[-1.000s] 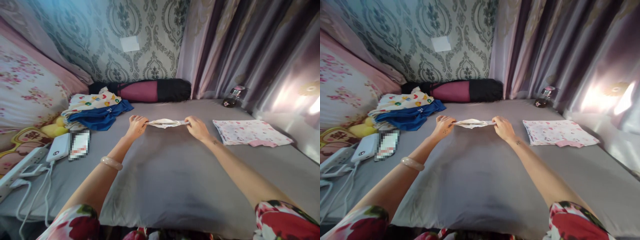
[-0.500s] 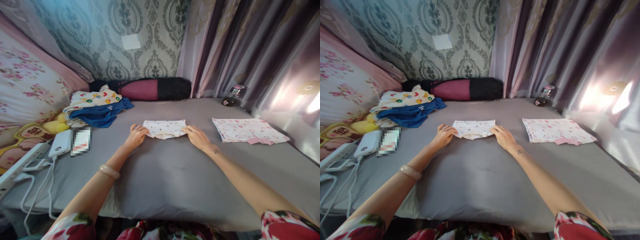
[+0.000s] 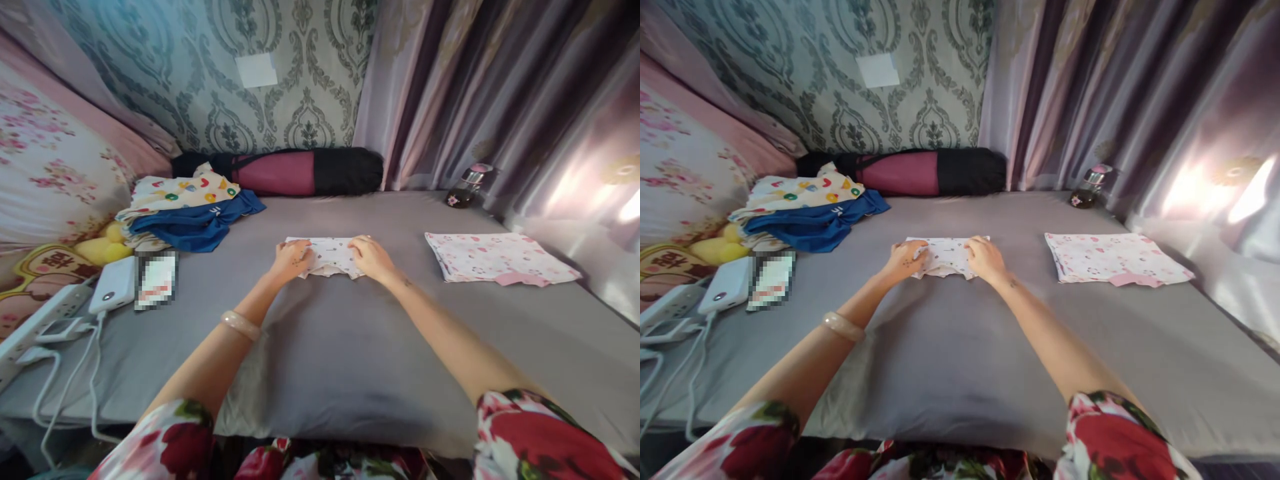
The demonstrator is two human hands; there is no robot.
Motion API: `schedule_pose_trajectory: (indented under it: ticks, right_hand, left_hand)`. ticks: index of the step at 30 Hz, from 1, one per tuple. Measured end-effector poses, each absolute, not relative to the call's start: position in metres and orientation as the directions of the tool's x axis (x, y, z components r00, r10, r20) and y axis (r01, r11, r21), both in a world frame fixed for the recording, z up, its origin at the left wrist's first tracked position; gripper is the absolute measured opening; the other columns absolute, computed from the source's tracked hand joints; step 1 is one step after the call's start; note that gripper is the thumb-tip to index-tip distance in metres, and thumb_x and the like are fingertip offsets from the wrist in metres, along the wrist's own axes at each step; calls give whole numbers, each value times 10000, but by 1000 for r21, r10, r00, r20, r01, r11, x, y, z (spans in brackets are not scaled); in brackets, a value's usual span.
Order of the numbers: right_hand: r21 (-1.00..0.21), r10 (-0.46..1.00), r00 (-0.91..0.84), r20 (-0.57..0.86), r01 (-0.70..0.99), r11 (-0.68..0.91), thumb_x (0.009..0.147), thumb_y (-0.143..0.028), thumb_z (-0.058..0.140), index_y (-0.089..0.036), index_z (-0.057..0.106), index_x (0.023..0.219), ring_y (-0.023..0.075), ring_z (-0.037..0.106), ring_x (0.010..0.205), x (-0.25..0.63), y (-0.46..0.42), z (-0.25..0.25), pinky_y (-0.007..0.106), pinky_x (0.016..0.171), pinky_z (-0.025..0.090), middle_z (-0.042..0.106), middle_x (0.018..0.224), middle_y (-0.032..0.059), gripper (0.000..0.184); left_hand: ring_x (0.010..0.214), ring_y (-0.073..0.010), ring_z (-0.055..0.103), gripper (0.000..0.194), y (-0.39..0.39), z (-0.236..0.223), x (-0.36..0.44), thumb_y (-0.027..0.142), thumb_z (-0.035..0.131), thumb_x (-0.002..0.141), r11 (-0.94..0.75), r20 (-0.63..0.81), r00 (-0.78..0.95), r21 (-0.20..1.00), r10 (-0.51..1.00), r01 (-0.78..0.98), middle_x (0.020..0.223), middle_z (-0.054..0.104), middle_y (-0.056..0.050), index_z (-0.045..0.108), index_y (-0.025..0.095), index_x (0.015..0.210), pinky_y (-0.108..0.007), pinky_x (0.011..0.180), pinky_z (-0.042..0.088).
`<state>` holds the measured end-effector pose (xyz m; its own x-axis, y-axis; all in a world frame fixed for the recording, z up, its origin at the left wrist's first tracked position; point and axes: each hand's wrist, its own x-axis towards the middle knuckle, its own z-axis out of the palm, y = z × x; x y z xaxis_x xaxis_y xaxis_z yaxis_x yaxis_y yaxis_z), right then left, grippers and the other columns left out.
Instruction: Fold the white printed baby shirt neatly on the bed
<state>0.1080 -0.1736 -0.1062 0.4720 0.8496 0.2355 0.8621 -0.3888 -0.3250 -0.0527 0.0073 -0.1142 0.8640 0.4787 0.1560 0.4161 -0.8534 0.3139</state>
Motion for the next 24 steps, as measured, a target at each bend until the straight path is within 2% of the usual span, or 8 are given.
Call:
schedule_pose_trajectory:
  ticks: [2,5,9,14,20,24]
  right_hand:
    - [-327,875,425,232,881,-341,954,-204,365,-176,600,1211,196,531,1191,100,-152,-113,306,1014,387,595,1288,88,350]
    - [-304,907,389,161,894,-329,976,-288,350,-155,479,1371,244,372,1362,92,-137,-126,392,1110,285,445,1462,124,437]
    - [-288,918,386,87,892,-348,985,-373,293,-157,345,1478,268,201,1448,90,-140,-138,453,1165,157,267,1567,125,540]
    - [-247,936,340,93,919,-309,962,-477,330,-178,285,1510,289,145,1460,92,-147,-139,465,1171,124,195,1590,125,626]
    - [-205,943,329,52,927,-313,976,-471,297,-178,275,1517,297,132,1462,88,-148,-137,482,1171,99,175,1593,133,615]
    - [-199,946,325,24,928,-314,975,-465,298,-166,274,1516,305,133,1460,90,-147,-134,491,1168,108,181,1591,142,618]
  left_hand:
    - [1287,-266,464,405,0,-116,-39,377,419,909,-886,117,912,311,394,343,1365,560,-82,532,231,1269,-466,1115,241]
    - [1410,-284,295,531,-2,-121,-34,460,425,908,-913,33,958,312,286,262,1504,391,-113,429,204,1373,-527,1155,128]
    - [1469,-254,146,702,6,-127,-43,566,412,892,-899,-49,971,369,234,236,1585,214,-127,300,182,1469,-492,1176,50]
    - [1481,-247,81,798,12,-127,-46,638,410,866,-893,-101,973,386,209,232,1604,144,-115,228,195,1504,-452,1180,15]
    - [1484,-255,21,837,10,-123,-44,645,402,868,-912,-165,970,341,181,228,1609,83,-132,174,173,1520,-479,1173,-15]
    - [1483,-258,18,836,12,-119,-43,650,375,876,-926,-197,967,310,159,215,1610,74,-134,161,162,1519,-503,1172,25]
